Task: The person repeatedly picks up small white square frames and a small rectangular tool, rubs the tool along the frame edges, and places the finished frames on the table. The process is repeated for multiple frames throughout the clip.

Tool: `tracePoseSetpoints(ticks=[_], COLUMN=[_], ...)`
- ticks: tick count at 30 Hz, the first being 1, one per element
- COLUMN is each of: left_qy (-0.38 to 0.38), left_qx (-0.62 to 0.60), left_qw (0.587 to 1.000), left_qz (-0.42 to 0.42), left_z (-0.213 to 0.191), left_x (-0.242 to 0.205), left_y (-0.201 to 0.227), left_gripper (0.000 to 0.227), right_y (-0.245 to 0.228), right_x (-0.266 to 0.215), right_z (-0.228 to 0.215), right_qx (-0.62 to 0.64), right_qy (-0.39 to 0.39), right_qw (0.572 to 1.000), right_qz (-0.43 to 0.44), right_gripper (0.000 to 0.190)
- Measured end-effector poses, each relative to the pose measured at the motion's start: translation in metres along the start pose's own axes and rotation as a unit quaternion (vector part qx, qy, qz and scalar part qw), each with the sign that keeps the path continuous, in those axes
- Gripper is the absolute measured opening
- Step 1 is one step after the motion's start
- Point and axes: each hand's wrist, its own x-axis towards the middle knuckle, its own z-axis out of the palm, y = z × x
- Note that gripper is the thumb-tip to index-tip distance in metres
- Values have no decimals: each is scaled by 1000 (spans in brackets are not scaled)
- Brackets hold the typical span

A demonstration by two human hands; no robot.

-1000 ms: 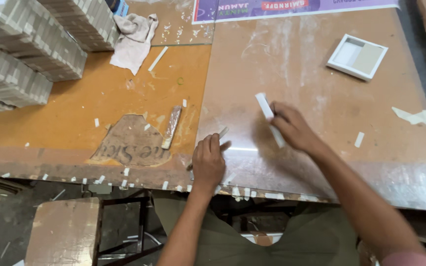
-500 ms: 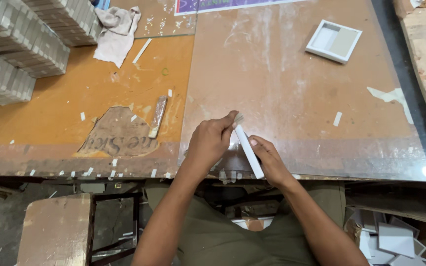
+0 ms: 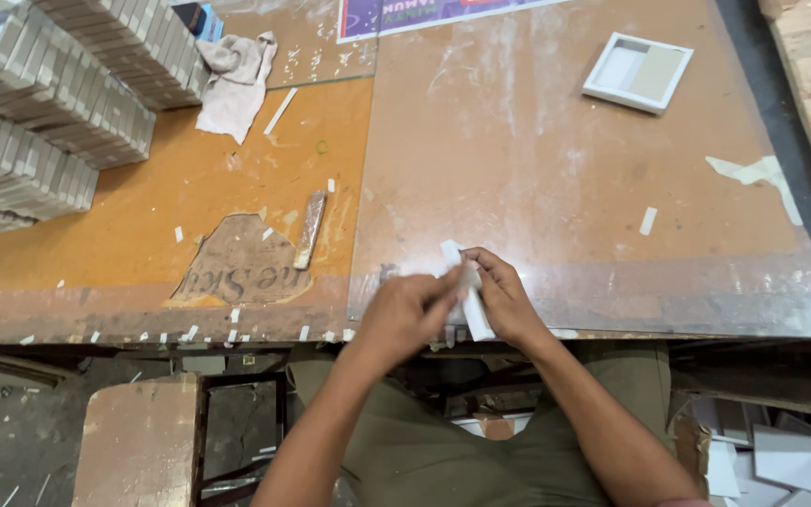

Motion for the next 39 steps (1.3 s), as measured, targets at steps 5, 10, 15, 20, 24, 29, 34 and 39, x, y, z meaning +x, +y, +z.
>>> tracePoseSetpoints(ticks=[5,10,15,20,24,29,34,39], left_qy=[-271,-184,24,120,109,62,21,-37], left_qx=[-8,-189,-151,-42,-96,43,67,-45], left_qw=[959,962,985,992,989,994,996,998], left_qz=[79,72,84,-17,18,-82,-48,12], left_z=[14,8,-6,-32,-35,-41,-22,-2], left_x=[-62,-82,-68,-14,18,31,1,-53], left_y=[27,17,-7,-26,-32,-20,20,35], left_gripper=[33,29,33,34,32,34,19,32], right_y=[-5,-23,-27,4,16,11,13,21], right_x=[3,-2,-19,-37,-48,-45,-44,-46], right_z=[-4,-11,-19,-1,11,7,7,5], right_qx=[-3,-59,-127,-81,-52,-49,-35,-50], right_qy=[36,-28,-67,-27,-25,-35,-32,-42], right_qw=[999,998,972,983,982,985,984,986], right_qz=[18,-25,-184,-164,-182,-161,-172,-154], right_gripper=[44,61,44,51,56,51,49,75])
